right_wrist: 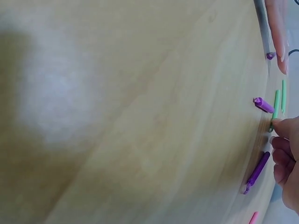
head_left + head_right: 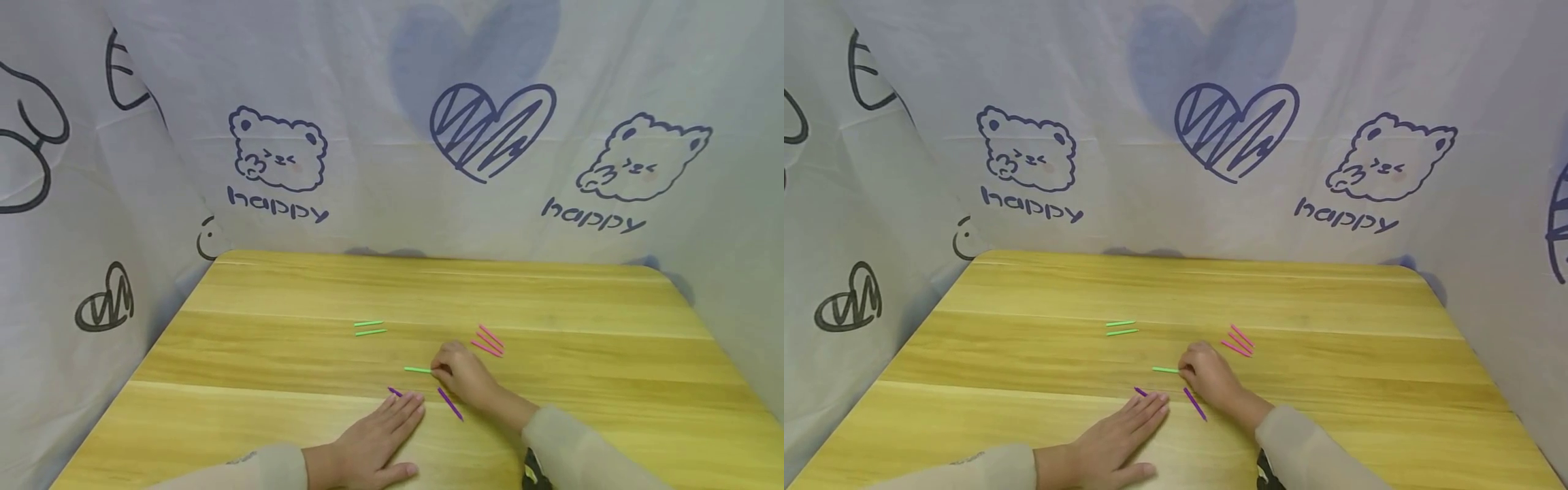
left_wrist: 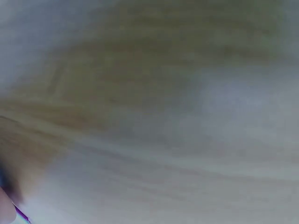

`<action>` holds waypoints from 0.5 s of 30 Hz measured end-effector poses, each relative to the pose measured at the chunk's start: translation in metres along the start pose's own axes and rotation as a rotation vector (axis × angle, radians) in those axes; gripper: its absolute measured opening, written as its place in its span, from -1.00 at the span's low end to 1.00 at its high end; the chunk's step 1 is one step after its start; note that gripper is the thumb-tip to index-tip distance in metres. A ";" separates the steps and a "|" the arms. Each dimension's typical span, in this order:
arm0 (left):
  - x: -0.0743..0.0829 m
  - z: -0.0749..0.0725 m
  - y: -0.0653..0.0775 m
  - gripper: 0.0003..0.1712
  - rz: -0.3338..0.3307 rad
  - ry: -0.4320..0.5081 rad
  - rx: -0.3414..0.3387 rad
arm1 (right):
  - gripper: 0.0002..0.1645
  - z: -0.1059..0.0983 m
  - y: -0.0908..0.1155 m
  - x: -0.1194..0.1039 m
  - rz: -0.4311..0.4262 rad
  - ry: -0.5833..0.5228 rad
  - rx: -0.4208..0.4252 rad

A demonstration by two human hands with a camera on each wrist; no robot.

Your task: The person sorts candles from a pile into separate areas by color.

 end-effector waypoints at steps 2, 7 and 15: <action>-0.001 0.000 0.000 -0.17 -0.002 -0.001 0.000 | -0.94 0.001 -0.002 -0.001 -0.007 0.002 0.003; -0.002 0.004 0.001 -0.16 -0.006 0.027 -0.024 | -0.94 0.003 -0.006 -0.003 -0.020 0.008 -0.010; -0.002 0.006 0.000 -0.16 -0.009 0.106 -0.057 | -0.96 0.008 -0.013 -0.005 -0.024 -0.022 -0.065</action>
Point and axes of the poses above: each hand's wrist, its own y-axis away from the middle knuckle, its own z-axis out of the palm, x = y × z, the point moved 10 cm from there along -y, towards the middle knuckle
